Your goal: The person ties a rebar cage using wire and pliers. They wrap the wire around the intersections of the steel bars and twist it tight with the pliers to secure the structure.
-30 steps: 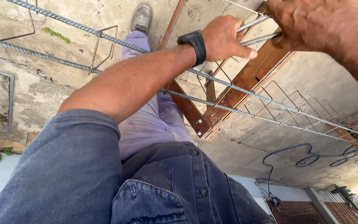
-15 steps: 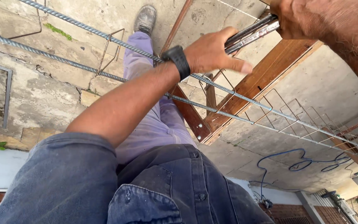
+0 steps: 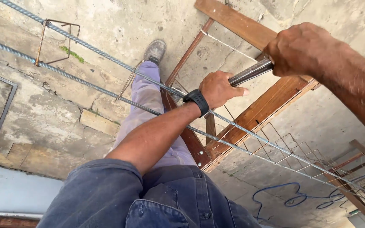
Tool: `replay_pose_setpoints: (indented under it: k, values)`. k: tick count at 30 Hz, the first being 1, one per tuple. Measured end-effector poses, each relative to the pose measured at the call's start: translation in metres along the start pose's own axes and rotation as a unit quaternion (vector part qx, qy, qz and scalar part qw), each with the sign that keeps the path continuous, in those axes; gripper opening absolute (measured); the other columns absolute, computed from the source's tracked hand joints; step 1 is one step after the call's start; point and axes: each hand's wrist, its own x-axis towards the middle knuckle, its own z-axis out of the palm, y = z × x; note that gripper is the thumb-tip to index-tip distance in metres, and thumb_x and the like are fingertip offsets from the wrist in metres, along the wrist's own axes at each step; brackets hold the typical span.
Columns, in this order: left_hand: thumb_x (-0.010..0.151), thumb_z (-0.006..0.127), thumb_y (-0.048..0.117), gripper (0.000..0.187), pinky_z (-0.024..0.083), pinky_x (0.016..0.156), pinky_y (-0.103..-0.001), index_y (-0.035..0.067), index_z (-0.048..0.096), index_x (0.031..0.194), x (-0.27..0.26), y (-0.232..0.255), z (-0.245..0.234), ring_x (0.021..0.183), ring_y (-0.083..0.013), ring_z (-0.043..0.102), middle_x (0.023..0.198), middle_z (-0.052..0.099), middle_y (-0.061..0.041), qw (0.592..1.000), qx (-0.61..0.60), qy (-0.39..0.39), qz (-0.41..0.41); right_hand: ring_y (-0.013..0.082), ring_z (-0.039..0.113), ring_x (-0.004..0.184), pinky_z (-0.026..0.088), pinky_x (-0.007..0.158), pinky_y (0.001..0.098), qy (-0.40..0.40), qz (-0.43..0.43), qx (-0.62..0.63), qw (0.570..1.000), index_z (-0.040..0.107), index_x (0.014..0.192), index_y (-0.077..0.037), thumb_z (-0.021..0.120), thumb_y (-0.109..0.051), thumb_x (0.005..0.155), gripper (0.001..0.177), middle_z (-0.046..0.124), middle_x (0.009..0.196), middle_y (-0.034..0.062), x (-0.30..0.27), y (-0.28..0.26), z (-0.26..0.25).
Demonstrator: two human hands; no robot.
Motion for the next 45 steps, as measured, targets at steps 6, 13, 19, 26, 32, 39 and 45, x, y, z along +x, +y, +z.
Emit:
replay_pose_setpoints:
  k: [6, 13, 19, 26, 32, 39, 45]
  values:
    - [0.078, 0.080, 0.032, 0.034, 0.032, 0.040, -0.024, 0.013, 0.052, 0.071, 0.016, -0.007, -0.050, 0.043, -0.0101, 0.037, 0.052, 0.044, 0.000, 0.860, -0.329, -0.391, -0.015, 0.0117, 0.054, 0.076, 0.047, 0.085, 0.0285, 0.457, -0.032, -0.194, 0.867, 0.054, 0.104, -0.022, 0.059, -0.027, 0.096, 0.011, 0.055, 0.084, -0.0063, 0.016, 0.011, 0.078]
    - [0.076, 0.075, 0.041, 0.050, 0.061, 0.069, -0.031, 0.001, 0.071, 0.105, 0.036, -0.001, -0.088, 0.081, -0.0214, 0.071, 0.101, 0.075, -0.016, 0.825, -0.279, -0.488, -0.048, 0.0033, 0.060, 0.056, 0.055, 0.050, 0.0203, -0.012, -0.055, -0.115, 0.992, 0.047, 0.124, -0.018, 0.030, -0.031, 0.110, 0.025, 0.063, 0.070, -0.0058, 0.004, 0.000, 0.022]
    - [0.043, 0.044, 0.083, 0.117, 0.055, 0.101, -0.041, 0.009, 0.055, 0.133, 0.006, 0.022, -0.108, 0.118, -0.0283, 0.066, 0.130, 0.067, -0.015, 0.930, -0.234, -0.271, -0.079, 0.0216, 0.059, 0.058, 0.053, 0.059, 0.0326, -0.224, 0.037, 0.388, 0.893, 0.070, 0.067, 0.002, 0.088, -0.022, 0.085, 0.034, 0.060, 0.062, 0.0105, -0.029, 0.002, -0.030]
    - [0.061, 0.081, 0.053, 0.064, 0.047, 0.071, -0.049, 0.012, 0.057, 0.104, -0.004, -0.022, -0.012, 0.086, -0.0353, 0.064, 0.097, 0.070, -0.010, 0.954, 0.139, -0.076, 0.253, 0.0293, 0.076, 0.080, 0.059, 0.071, 0.0380, -0.265, 0.026, 0.376, 0.888, 0.080, 0.102, 0.003, 0.079, -0.040, 0.086, 0.046, 0.082, 0.093, 0.0209, -0.039, -0.001, -0.022]
    - [0.061, 0.080, 0.036, 0.036, 0.037, 0.054, -0.033, 0.020, 0.048, 0.063, 0.008, 0.002, -0.019, 0.052, -0.0167, 0.051, 0.055, 0.056, 0.001, 0.946, 0.035, -0.262, 0.188, 0.0213, 0.067, 0.073, 0.051, 0.067, 0.0345, -0.166, 0.021, 0.259, 0.951, 0.071, 0.087, -0.014, 0.082, -0.060, 0.072, 0.049, 0.074, 0.075, 0.0058, -0.069, -0.016, -0.002]
    - [0.052, 0.058, 0.078, 0.074, 0.041, 0.082, -0.034, 0.018, 0.065, 0.094, -0.045, 0.090, -0.047, 0.090, -0.0184, 0.058, 0.095, 0.065, 0.000, 0.861, 0.264, -0.423, 0.102, 0.0257, 0.078, 0.069, 0.059, 0.091, 0.0416, -0.180, 0.008, 0.676, 0.714, 0.079, 0.087, -0.001, 0.080, -0.020, 0.085, 0.019, 0.082, 0.078, 0.0124, -0.113, -0.061, 0.107]
    - [0.088, 0.036, 0.080, 0.085, 0.048, 0.100, -0.048, 0.006, 0.068, 0.113, -0.071, 0.090, -0.010, 0.100, -0.0353, 0.066, 0.093, 0.066, -0.017, 0.816, 0.316, -0.455, 0.165, 0.0240, 0.073, 0.083, 0.063, 0.067, 0.0323, -0.022, -0.018, 0.871, 0.491, 0.072, 0.088, 0.004, 0.079, -0.006, 0.082, 0.014, 0.077, 0.084, 0.0177, -0.159, -0.183, 0.189]
